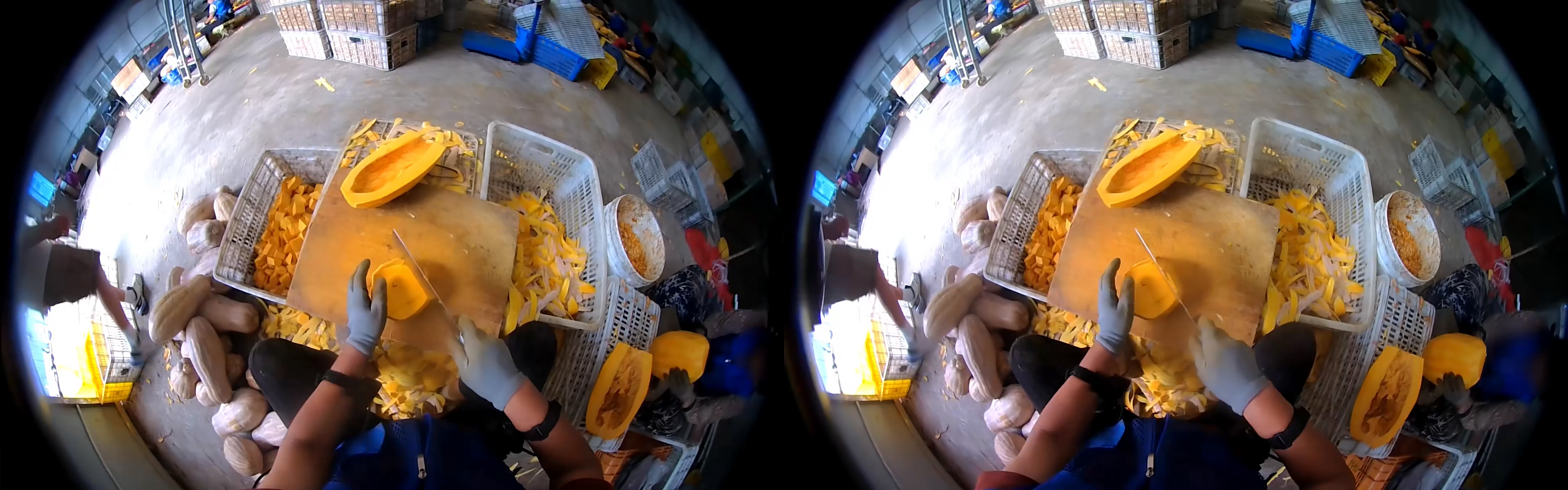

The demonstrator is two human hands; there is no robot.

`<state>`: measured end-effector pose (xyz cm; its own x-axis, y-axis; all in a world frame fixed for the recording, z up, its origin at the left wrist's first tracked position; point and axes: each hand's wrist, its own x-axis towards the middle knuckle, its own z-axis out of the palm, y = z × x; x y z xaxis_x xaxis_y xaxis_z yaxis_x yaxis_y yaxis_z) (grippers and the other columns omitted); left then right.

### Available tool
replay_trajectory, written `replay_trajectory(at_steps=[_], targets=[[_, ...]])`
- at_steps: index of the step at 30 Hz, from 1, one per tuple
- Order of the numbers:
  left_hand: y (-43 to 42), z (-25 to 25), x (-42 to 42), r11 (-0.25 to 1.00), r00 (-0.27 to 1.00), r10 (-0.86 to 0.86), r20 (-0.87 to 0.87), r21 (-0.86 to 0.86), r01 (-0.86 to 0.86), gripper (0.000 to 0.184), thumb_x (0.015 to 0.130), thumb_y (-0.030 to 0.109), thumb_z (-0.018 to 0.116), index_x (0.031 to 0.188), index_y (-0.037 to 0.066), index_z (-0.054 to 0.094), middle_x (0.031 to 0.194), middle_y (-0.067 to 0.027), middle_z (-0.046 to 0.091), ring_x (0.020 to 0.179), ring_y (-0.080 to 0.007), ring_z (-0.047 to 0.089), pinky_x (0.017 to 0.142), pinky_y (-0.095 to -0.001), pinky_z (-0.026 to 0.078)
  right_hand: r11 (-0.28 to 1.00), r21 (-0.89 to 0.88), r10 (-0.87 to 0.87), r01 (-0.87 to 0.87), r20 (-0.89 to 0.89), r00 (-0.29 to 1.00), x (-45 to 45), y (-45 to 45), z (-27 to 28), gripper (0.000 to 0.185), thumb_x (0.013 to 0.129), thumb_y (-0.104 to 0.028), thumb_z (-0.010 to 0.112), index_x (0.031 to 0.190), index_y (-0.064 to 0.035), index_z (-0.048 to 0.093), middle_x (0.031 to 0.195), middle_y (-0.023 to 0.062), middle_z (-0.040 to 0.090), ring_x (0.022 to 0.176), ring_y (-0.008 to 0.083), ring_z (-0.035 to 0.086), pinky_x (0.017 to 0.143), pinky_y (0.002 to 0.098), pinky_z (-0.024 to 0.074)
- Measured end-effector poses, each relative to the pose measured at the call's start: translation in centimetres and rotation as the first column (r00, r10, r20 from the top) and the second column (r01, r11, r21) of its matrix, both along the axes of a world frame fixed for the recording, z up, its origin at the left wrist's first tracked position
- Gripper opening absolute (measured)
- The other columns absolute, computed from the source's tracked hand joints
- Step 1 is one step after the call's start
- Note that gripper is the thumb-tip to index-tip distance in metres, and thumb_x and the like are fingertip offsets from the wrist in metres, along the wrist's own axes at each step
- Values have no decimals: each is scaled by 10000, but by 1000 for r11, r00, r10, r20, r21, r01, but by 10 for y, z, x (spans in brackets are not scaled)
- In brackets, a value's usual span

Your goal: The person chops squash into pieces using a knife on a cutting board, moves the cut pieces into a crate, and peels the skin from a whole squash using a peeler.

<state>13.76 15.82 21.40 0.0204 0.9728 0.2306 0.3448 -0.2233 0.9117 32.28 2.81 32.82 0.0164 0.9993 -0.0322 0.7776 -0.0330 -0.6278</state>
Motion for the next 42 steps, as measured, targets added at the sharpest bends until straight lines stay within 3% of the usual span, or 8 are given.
replay_trajectory(at_steps=[1, 15, 18, 22, 32, 35, 38, 42], targets=[[1, -1, 5, 995, 996, 74, -49, 72, -71, 373, 896, 115, 568, 1243, -8, 511, 1208, -207, 549, 1114, -335, 530, 955, -356, 423, 1000, -2, 5, -5, 22, 1000, -2, -1, 0, 241, 923, -234, 489, 1054, -33, 461, 788, 222, 634, 676, 413, 614, 591, 483, 492], [11, -1, 20, 999, 999, 31, -17, -34, -31, 291, 854, 173, 640, 1089, 9, 593, 1095, -187, 605, 1009, -344, 584, 888, -365, 467, 917, -397, 41, -28, 23, 999, -12, 33, -27, 324, 919, -232, 480, 1084, 32, 389, 671, 272, 589, 640, 454, 586, 585, 537, 453], [13, 0, 20, 1000, 999, 13, -33, -25, -14, 290, 851, 169, 637, 1089, 10, 590, 1096, -186, 604, 1013, -351, 581, 892, -371, 466, 983, -183, 54, -21, 177, 983, -22, 39, -71, 268, 935, -251, 439, 1033, -4, 406, 694, 267, 604, 628, 449, 598, 569, 522, 480], [15, 0, 17, 1000, 998, -13, -53, -29, 12, 274, 849, 154, 631, 1079, 11, 590, 1106, -181, 595, 1025, -347, 574, 893, -372, 466, 925, -374, -29, 65, 99, 995, -39, 62, -90, 275, 929, -268, 445, 1034, -15, 424, 729, 272, 611, 680, 452, 607, 623, 535, 479], [15, -9, 16, 997, 998, -7, -67, -77, 1, 286, 909, 227, 580, 1120, 33, 593, 1133, -165, 606, 1074, -294, 567, 929, -346, 443, 959, -280, -30, 35, 20, 999, -17, 48, -19, 252, 907, -260, 485, 997, -26, 454, 793, 264, 619, 710, 462, 597, 652, 536, 471], [21, -33, 4, 938, 797, 143, 587, -338, 80, 320, 968, 247, 503, 1185, 19, 563, 1203, -126, 588, 1144, -237, 531, 985, -334, 403, 991, -137, -1, 3, 10, 1000, -17, 30, 7, 236, 911, -245, 492, 999, -28, 456, 761, 257, 616, 690, 450, 601, 624, 526, 474], [10, -31, -11, 915, 729, 316, 607, -399, -64, 349, 999, 251, 447, 1225, -1, 533, 1233, -96, 563, 1170, -187, 490, 1012, -322, 373, 998, -68, 18, -17, 10, 1000, -25, 7, 11, 232, 919, -238, 491, 1009, -27, 457, 727, 247, 616, 665, 437, 605, 595, 518, 476], [5, -43, -6, 954, 767, 276, 579, -266, -142, 320, 986, 237, 477, 1182, -2, 559, 1206, -94, 565, 1101, -185, 509, 990, -305, 376, 991, -3, 134, -135, 142, 981, -28, -5, -17, 247, 925, -241, 484, 1033, -21, 453, 687, 241, 610, 634, 433, 604, 574, 516, 478]])
